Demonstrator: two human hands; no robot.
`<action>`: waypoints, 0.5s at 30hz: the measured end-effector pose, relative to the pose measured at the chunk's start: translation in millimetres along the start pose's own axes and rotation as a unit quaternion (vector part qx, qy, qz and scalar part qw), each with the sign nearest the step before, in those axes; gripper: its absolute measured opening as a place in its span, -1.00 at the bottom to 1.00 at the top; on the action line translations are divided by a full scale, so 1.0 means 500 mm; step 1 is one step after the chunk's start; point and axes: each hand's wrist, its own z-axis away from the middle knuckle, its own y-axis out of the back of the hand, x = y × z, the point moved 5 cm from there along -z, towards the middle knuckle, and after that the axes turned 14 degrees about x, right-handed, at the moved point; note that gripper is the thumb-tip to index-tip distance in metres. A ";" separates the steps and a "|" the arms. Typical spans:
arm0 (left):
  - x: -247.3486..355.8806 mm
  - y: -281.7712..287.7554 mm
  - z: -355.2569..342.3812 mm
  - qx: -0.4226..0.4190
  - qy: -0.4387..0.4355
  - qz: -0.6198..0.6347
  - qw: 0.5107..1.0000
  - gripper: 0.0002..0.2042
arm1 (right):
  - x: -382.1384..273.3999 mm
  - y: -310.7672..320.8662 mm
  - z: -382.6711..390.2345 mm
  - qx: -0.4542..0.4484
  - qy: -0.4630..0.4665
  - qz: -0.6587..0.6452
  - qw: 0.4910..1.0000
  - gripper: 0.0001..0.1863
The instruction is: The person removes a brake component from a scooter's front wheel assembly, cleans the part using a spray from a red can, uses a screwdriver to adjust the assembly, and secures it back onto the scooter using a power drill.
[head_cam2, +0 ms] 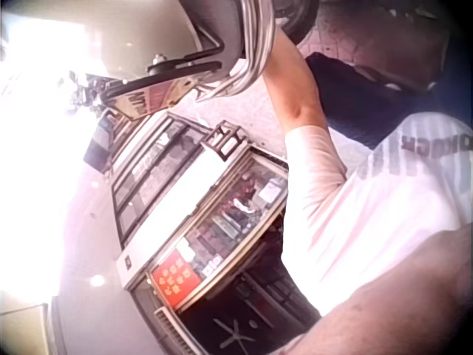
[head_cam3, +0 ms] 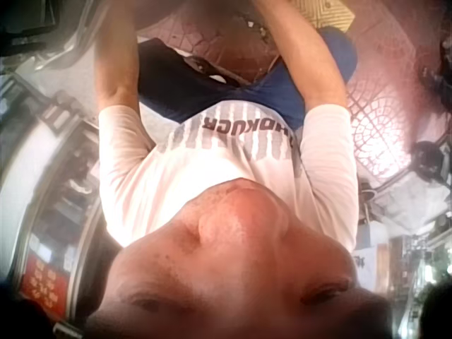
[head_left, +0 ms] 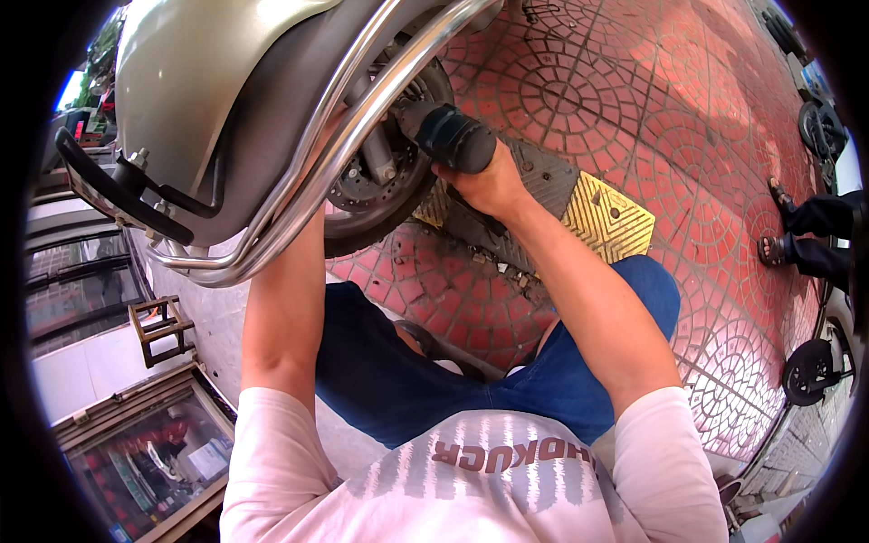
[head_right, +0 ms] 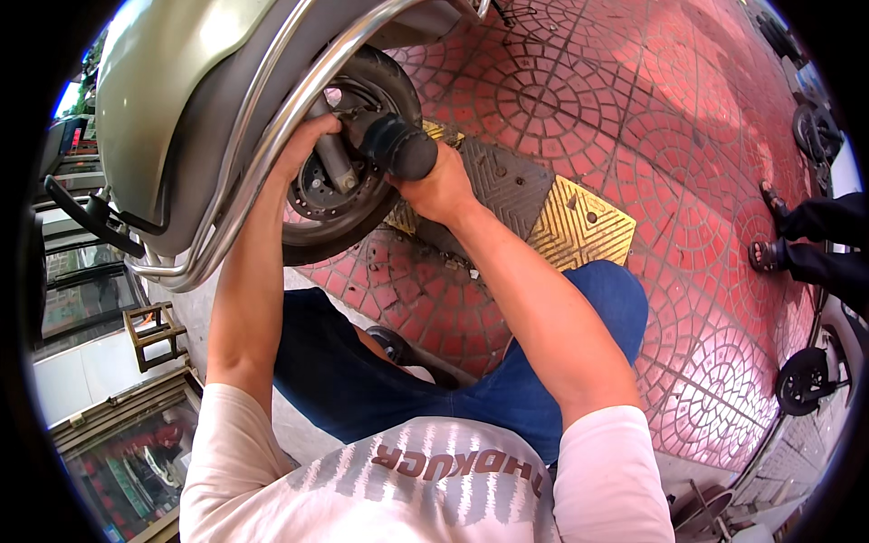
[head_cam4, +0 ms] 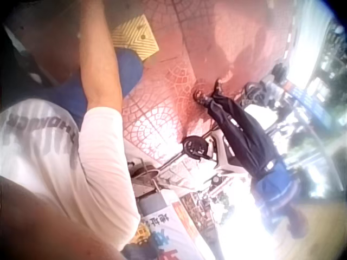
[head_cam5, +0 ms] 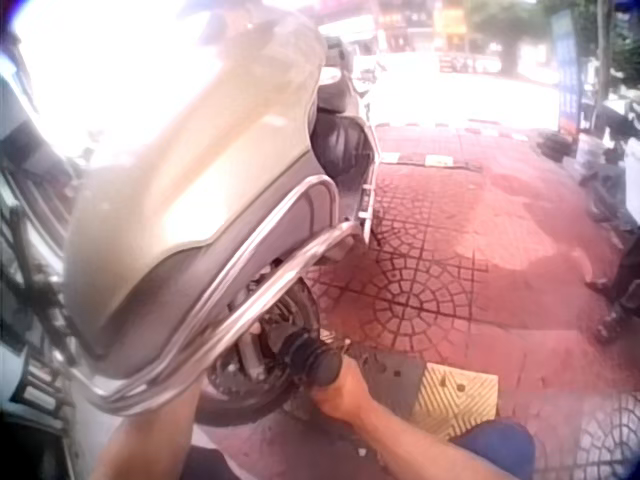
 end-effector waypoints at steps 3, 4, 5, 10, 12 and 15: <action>0.008 0.002 0.007 0.021 -0.005 -0.021 1.000 -0.52 | 0.004 -0.002 0.001 0.003 0.000 0.004 1.000 -0.66; 0.007 0.003 0.008 0.031 -0.007 -0.024 0.999 -0.52 | 0.004 -0.002 -0.001 0.002 -0.001 0.010 1.000 -0.66; -0.004 -0.001 0.006 0.037 -0.004 -0.007 0.999 -0.51 | 0.003 -0.001 -0.002 0.003 0.004 0.014 1.000 -0.67; 0.009 -0.003 0.004 0.019 0.023 -0.045 0.999 -0.50 | 0.008 -0.003 0.000 0.011 0.006 0.032 0.999 -0.67; 0.004 -0.002 0.001 0.010 0.023 -0.032 0.999 -0.50 | 0.010 -0.003 0.001 0.009 0.007 0.017 1.000 -0.67; -0.018 -0.003 -0.004 0.038 -0.017 -0.040 0.998 -0.50 | 0.010 -0.005 0.003 0.011 0.008 -0.018 1.000 -0.65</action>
